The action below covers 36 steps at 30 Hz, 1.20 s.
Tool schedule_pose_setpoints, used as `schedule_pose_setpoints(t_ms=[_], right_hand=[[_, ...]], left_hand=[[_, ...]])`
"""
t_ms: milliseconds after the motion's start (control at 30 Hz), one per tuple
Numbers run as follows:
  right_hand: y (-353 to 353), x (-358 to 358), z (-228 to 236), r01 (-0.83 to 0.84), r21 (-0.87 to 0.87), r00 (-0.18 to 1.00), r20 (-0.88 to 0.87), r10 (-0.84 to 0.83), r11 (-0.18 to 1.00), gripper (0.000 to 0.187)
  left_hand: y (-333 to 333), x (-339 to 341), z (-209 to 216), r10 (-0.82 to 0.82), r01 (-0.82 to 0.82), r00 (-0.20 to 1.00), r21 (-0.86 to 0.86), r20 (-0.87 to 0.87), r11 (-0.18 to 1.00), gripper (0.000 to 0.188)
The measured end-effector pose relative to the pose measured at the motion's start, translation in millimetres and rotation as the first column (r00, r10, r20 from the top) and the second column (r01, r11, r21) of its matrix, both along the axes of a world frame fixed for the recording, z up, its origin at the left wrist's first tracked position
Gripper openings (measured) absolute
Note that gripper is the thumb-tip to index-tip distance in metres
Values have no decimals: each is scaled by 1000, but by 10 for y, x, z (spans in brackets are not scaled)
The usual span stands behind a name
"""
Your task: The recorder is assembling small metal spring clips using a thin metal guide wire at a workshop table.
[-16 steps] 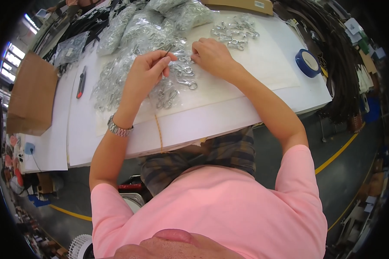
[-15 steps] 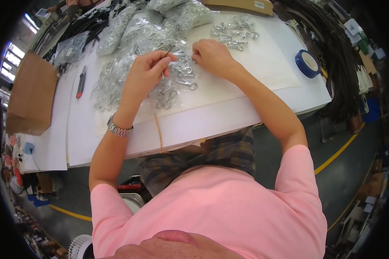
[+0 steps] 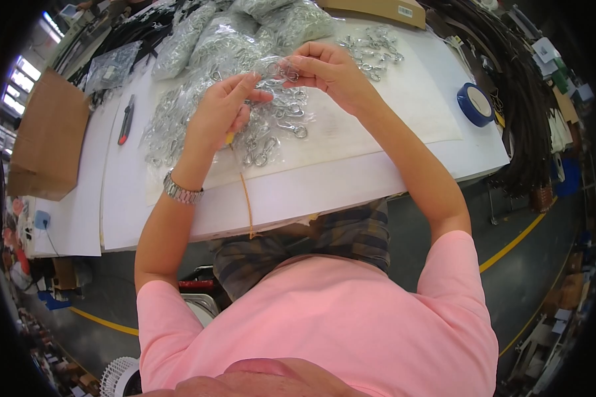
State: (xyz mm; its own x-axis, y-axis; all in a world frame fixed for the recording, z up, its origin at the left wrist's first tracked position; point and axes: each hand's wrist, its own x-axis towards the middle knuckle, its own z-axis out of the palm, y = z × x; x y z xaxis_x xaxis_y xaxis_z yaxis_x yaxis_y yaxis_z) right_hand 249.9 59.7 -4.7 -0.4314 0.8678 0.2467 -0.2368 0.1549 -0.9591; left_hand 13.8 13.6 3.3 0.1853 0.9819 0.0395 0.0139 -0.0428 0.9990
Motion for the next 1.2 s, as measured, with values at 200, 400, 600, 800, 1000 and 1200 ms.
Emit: schedule_pose_setpoints(t_ms=[200, 400, 600, 800, 1000, 1200], right_hand=[[-129, -173, -157, -66, -179, 997, 38, 74, 982, 18], [-110, -209, -333, 25, -66, 978, 206, -10, 998, 17], [-35, -142, -255, 198, -205, 980, 60, -189, 959, 19], [-127, -142, -129, 231, -101, 972, 74, -224, 968, 22], [-210, -282, -85, 154, 115, 986, 40, -159, 981, 27], [-214, -104, -24, 36, 114, 986, 157, -54, 993, 34]], left_hand=[[60, -21, -65, -137, 148, 984, -89, 113, 985, 42], [12, 38, -66, -62, 73, 992, -93, 113, 993, 37], [-199, 175, 82, 184, -70, 961, 461, -207, 885, 23], [-203, 194, 51, 258, -87, 925, 506, -279, 858, 27], [16, -122, 129, 156, -149, 984, 77, -87, 986, 34], [47, -11, 121, 10, -6, 999, 96, -43, 995, 25]])
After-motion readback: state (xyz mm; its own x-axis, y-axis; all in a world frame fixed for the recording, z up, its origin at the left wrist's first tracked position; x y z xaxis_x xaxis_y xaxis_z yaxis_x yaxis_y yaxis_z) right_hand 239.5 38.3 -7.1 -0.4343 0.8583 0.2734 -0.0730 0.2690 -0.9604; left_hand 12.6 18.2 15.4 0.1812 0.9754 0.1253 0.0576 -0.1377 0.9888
